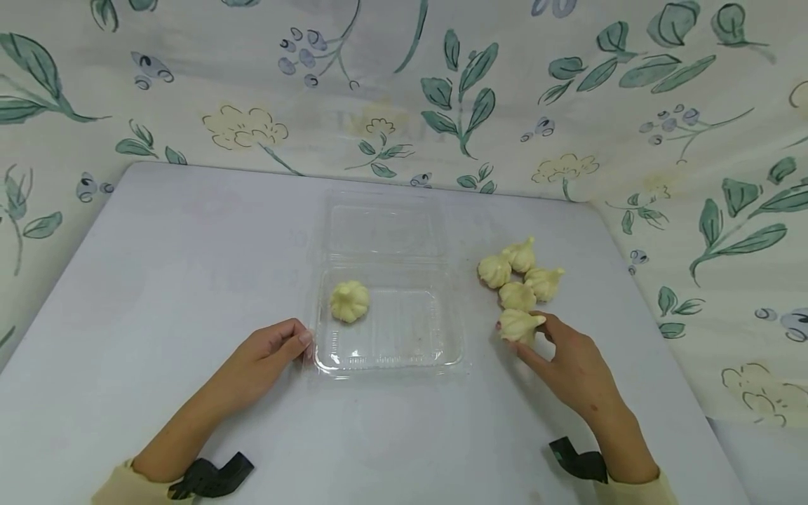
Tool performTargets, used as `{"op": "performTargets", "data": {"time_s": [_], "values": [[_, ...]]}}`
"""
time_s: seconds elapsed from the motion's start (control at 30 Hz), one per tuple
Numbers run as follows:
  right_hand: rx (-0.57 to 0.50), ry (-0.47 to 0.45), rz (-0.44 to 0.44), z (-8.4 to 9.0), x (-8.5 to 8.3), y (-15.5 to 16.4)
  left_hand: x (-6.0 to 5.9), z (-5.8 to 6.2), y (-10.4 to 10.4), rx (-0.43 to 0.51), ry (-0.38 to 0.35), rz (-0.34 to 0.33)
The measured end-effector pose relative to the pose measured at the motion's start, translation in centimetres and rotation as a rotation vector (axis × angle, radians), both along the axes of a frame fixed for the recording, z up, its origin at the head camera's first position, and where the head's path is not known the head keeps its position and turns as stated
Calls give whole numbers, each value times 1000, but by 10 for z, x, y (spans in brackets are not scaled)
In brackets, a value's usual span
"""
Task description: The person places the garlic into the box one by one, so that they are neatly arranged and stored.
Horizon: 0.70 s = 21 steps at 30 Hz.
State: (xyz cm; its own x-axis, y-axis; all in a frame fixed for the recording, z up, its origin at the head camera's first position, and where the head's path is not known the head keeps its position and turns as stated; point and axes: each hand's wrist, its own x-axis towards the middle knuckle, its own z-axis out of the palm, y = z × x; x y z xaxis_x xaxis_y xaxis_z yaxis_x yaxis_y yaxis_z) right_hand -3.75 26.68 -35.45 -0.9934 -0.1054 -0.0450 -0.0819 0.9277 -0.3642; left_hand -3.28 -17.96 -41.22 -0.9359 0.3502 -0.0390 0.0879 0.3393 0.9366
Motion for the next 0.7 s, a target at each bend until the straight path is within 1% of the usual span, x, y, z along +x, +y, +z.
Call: {"op": "performTargets", "data": {"time_s": [0.33,0.53,0.7], "values": [[-21,105,55,15,-3,-23,-1,-1,0,0,4,-3],[-52,120,92,23,-7,-40,-1,0,0,4,4,1],[-80,139,140,28,-10,-57,-1,0,0,8,6,-4]]}}
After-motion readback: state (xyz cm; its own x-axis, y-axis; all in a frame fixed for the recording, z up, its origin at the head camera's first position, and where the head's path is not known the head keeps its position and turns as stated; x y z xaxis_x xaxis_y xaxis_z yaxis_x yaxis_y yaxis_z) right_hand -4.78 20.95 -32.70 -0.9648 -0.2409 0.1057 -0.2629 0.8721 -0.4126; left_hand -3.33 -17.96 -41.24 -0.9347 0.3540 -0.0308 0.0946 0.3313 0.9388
